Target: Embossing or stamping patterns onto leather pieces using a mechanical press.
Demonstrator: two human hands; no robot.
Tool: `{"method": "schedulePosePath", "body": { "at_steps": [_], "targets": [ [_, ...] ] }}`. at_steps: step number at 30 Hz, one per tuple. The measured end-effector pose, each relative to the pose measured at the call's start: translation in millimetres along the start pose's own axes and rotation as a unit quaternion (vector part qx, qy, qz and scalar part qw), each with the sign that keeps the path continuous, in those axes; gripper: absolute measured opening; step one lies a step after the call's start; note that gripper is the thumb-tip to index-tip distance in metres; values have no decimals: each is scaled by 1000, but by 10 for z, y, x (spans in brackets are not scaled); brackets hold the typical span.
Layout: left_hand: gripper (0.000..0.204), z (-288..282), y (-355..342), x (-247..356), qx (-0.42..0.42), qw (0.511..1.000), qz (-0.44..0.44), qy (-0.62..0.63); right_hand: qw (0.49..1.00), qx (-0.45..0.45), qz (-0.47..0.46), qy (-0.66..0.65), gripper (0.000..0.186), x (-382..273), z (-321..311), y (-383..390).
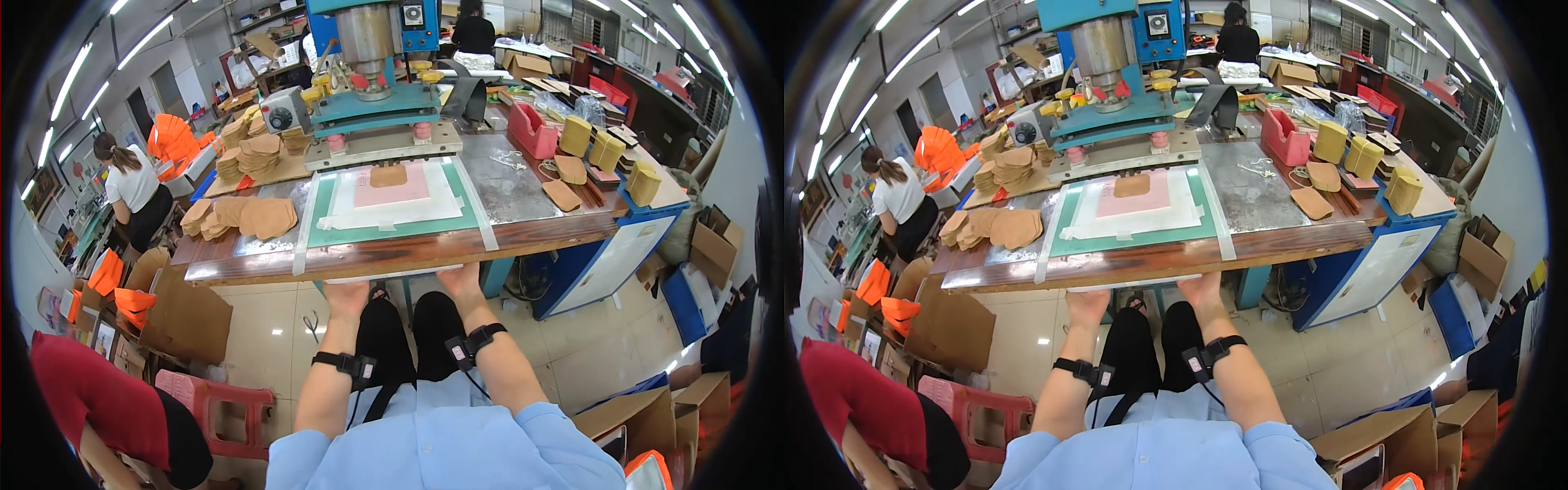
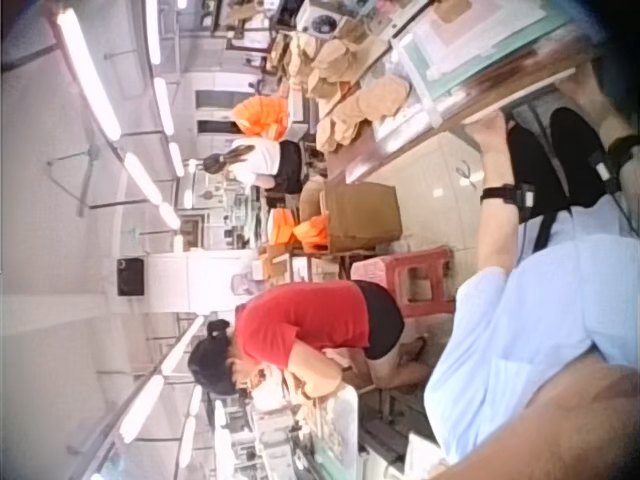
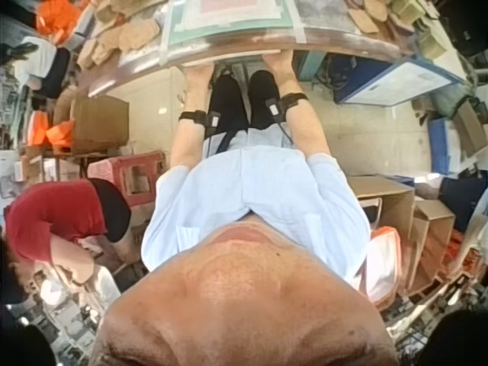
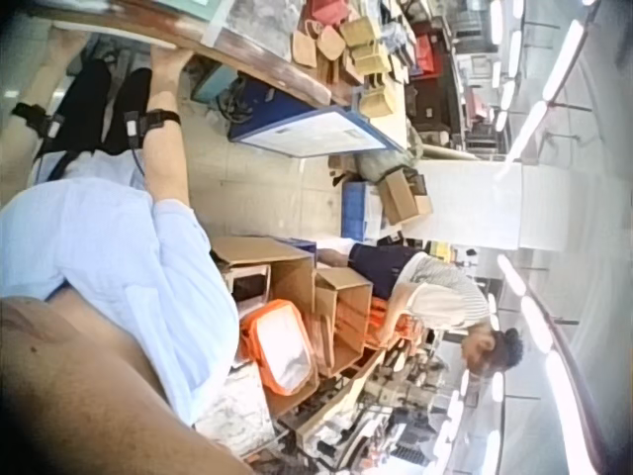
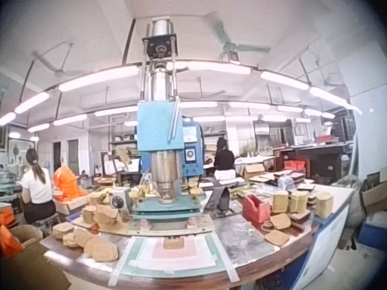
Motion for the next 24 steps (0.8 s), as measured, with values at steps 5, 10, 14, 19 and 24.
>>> {"method": "schedulePosePath", "body": {
  "at_steps": [5,10,14,19,24],
  "targets": [
    [41,159,-87,-85,53,998,34,-4,996,66,-64,-20,38,67,203,158],
    [41,168,-50,-63,75,996,22,-34,995,58,-70,-28,31,59,196,144],
    [41,168,-50,-18,50,997,22,-50,995,66,-70,-3,37,93,288,215],
    [42,88,-74,0,61,996,24,-58,998,26,-48,-28,40,72,200,132],
    [43,138,-88,-10,67,996,17,-57,999,17,-46,-24,44,43,176,77]
  ]
}}
Point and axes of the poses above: each hand's wrist, its own y-axis away from the middle knuckle, its own z-axis out of the palm, x = y × z, the point moved 3 cm from there along -y, towards the middle knuckle, and after that the axes turned 12 degrees about -y, right-handed, at the moved point
